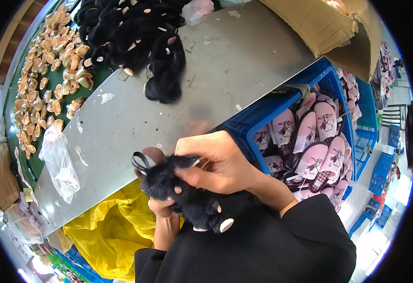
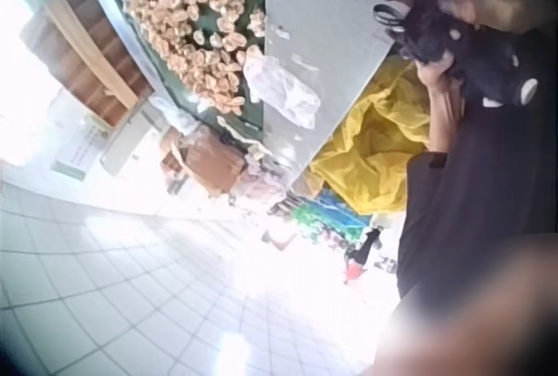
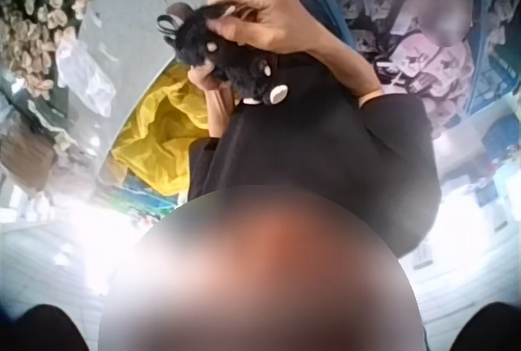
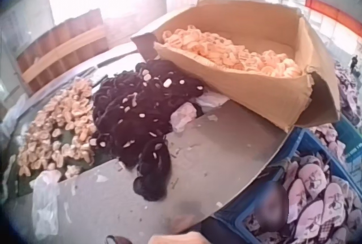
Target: The person assembles slippers by inserting beige plastic footbeds into black fuzzy slipper uppers. They repeatedly pick up a footbed from a cardboard box, press it into the upper, and place the completed slipper on the table. The process continues throughout the clip.
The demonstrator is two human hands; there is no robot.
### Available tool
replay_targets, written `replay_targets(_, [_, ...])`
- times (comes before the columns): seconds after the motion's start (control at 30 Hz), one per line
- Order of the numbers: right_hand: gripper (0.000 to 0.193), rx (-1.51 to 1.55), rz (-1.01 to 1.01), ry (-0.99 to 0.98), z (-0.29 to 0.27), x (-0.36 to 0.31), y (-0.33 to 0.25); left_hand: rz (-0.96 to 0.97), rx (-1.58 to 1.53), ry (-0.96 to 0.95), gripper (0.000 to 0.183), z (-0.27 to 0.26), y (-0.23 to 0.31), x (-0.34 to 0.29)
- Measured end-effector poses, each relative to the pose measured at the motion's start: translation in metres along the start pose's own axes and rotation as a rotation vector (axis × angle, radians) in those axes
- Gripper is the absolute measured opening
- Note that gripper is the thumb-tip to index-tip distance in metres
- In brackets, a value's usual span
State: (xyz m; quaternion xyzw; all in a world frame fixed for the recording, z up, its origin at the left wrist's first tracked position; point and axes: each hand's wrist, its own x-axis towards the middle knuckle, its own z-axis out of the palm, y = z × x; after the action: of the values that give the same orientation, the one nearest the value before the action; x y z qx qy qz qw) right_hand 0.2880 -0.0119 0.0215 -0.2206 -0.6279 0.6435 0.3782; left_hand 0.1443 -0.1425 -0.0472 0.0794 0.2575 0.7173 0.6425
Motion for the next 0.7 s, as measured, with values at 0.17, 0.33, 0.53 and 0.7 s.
replay_targets(0.17, [0.012,-0.102,-0.066,-0.016,0.0,0.002,0.009,0.003,0.077,0.072,0.075,0.037,0.011,0.01])
replay_targets(0.33, [0.013,-0.051,0.018,-0.013,0.0,-0.005,0.009,-0.058,0.195,-0.015,0.089,0.001,0.026,0.0])
replay_targets(0.53, [0.025,-0.044,0.101,0.079,0.006,-0.005,0.015,-0.04,0.514,0.049,0.08,0.045,0.039,0.012])
replay_targets(0.7, [0.027,0.219,0.111,0.21,0.011,-0.008,0.013,0.192,0.614,0.388,0.042,0.063,0.024,0.02])
